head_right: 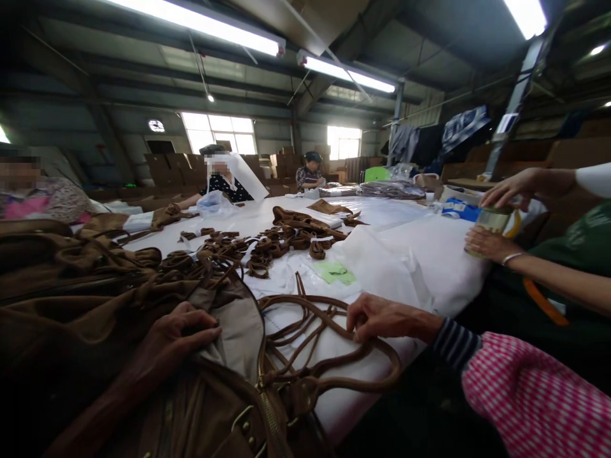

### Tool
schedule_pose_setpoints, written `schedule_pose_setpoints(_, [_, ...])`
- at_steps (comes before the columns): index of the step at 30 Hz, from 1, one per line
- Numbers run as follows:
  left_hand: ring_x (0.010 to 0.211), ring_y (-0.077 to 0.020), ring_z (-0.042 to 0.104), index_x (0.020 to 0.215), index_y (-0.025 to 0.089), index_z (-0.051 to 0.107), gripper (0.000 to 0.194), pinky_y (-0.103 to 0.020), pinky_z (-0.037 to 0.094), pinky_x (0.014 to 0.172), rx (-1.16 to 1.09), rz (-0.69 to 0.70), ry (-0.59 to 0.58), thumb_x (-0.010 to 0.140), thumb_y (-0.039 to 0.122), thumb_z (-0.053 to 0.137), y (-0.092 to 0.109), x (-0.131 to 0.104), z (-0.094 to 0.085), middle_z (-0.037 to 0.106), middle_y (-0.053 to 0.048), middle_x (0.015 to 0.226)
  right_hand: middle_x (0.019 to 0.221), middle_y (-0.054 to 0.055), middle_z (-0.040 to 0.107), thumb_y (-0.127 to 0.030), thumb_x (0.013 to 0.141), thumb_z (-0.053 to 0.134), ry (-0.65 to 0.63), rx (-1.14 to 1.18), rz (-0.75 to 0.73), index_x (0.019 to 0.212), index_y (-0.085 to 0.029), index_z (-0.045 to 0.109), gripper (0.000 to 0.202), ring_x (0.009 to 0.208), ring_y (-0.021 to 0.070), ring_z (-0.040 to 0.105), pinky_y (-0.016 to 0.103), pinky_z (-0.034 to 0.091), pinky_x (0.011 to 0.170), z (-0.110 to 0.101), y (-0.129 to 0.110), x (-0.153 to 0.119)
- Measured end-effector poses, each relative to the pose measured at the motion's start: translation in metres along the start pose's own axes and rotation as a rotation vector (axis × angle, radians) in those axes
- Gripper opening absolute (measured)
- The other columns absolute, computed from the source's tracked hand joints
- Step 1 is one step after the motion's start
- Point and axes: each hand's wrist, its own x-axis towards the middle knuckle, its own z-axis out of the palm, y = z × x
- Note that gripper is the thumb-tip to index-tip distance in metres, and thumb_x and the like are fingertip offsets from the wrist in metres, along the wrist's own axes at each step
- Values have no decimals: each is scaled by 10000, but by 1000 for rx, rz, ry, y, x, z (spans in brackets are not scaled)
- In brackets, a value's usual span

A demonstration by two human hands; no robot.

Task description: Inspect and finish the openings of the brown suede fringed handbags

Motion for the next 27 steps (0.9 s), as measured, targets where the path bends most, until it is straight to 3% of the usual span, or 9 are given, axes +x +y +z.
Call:
schedule_pose_setpoints(2, [864, -232, 608, 765, 241, 780, 348, -349, 434, 812, 9, 13, -7, 722, 560, 649, -2, 1, 1, 575, -22, 888, 692, -22, 568, -322, 754, 682, -53, -16, -41, 859, -139, 738, 218, 635, 119, 461, 233, 332, 578, 0, 1, -3])
schedule_pose_setpoints(4, [871, -231, 608, 776, 246, 779, 342, -346, 431, 810, 23, 24, -4, 737, 559, 648, -4, 2, 1, 570, -19, 892, 661, -19, 549, -323, 807, 613, -7, -96, -76, 781, -140, 708, 208, 620, 122, 457, 245, 337, 588, -3, 2, 4])
schedule_pose_setpoints(7, [858, -225, 604, 773, 250, 775, 326, -338, 428, 789, 46, 35, -7, 757, 546, 640, -6, 1, 1, 566, -15, 882, 644, -7, 555, -258, 786, 576, 288, -304, -82, 688, -158, 636, 153, 629, 139, 477, 265, 338, 611, -8, 5, 25])
schedule_pose_setpoints(10, [848, -220, 607, 779, 251, 773, 318, -337, 431, 788, 64, 36, -12, 761, 539, 638, -7, 1, 1, 568, -13, 886, 632, -3, 570, -225, 763, 582, 528, -422, -38, 781, -161, 639, 88, 627, 157, 494, 278, 335, 620, -9, 10, 46])
schedule_pose_setpoints(13, [858, -221, 612, 783, 250, 772, 315, -339, 436, 804, 65, 28, -20, 757, 536, 641, -5, 0, 1, 570, -12, 894, 602, -14, 578, -262, 780, 595, 516, -373, -22, 914, -147, 667, 192, 601, 162, 508, 271, 354, 603, -11, 17, 63])
schedule_pose_setpoints(18, [858, -219, 610, 792, 250, 767, 299, -335, 435, 792, 66, 43, -26, 767, 518, 637, -4, -1, 1, 570, -11, 898, 596, -10, 585, -297, 748, 642, 456, -315, -25, 807, -141, 725, 186, 591, 162, 531, 262, 371, 569, -15, 27, 81])
schedule_pose_setpoints(24, [867, -229, 602, 769, 240, 760, 281, -343, 427, 797, 72, 40, -31, 756, 484, 622, 0, -1, 0, 558, -18, 890, 702, -14, 632, -207, 728, 633, 501, -356, -129, 1048, -146, 717, 336, 638, 154, 563, 250, 398, 612, -12, 25, 86])
schedule_pose_setpoints(27, [874, -235, 603, 772, 239, 760, 287, -350, 426, 799, 80, 30, -42, 753, 483, 612, 2, -2, -1, 554, -21, 894, 763, 18, 687, -212, 766, 610, 515, -412, -181, 956, -162, 739, 234, 706, 171, 609, 259, 424, 672, -7, 21, 88])
